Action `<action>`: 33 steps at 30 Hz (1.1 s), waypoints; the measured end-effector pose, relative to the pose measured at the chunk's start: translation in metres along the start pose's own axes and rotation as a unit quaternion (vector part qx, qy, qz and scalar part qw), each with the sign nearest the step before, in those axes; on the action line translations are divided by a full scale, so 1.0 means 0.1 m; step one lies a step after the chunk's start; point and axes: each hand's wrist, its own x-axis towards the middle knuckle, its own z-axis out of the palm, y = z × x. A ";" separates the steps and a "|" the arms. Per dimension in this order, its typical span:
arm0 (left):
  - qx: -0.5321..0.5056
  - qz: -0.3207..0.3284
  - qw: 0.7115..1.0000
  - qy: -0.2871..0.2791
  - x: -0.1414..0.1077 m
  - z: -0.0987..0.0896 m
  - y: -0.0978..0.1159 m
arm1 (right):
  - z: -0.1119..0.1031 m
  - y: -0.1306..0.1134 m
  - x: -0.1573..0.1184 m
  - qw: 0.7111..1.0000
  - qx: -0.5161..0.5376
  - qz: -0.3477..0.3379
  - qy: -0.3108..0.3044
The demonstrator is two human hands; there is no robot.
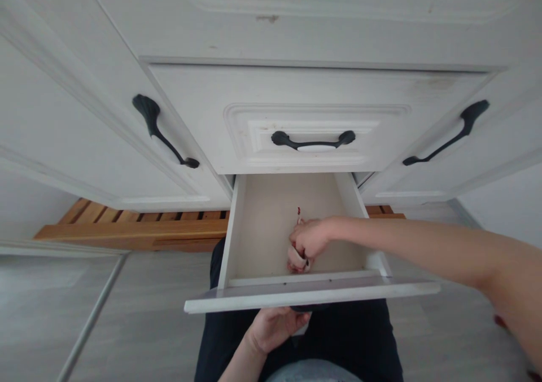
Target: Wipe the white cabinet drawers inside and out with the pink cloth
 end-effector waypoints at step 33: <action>0.031 0.019 0.999 0.005 0.01 0.14 0.03 | 0.68 0.17 -0.87 0.987 0.010 0.105 0.121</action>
